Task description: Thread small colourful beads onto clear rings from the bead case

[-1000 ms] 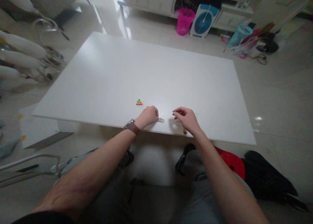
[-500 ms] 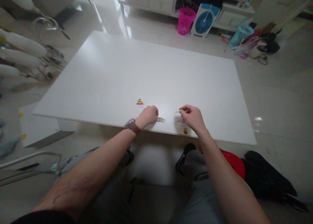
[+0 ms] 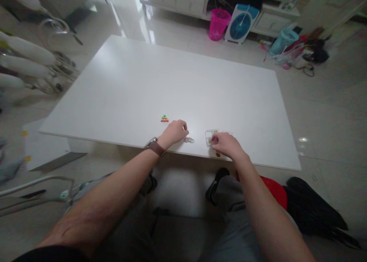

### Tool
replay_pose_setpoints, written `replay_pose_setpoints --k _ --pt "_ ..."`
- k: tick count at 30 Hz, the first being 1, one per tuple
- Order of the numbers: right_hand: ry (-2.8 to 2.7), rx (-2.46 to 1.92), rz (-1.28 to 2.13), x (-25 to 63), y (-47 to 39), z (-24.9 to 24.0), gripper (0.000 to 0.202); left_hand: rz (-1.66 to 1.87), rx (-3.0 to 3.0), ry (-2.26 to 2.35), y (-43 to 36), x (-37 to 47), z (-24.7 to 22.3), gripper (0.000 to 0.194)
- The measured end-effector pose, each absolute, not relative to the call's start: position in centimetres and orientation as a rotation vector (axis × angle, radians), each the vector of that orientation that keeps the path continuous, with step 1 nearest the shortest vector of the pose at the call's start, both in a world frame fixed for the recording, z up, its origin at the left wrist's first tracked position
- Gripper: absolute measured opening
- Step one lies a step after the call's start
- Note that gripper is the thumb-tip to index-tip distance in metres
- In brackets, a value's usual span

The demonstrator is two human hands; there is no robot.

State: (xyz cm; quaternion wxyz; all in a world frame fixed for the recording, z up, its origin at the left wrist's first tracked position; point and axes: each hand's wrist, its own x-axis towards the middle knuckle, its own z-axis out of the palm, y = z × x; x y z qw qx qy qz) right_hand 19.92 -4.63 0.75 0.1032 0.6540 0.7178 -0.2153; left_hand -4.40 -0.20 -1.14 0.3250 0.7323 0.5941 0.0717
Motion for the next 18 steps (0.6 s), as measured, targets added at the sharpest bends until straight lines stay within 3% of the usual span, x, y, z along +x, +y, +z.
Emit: replay_pose_setpoints --k 13,18 --pt "2.131 1.962 -0.559 19.53 -4.57 1.26 0.036 0.195 1.929 1.54 -0.37 -4.39 -0.81 0.016" --pt "2.103 1.937 -0.556 19.31 -4.67 1.19 0.03 0.182 1.933 1.541 -0.42 -4.37 -0.68 0.017"
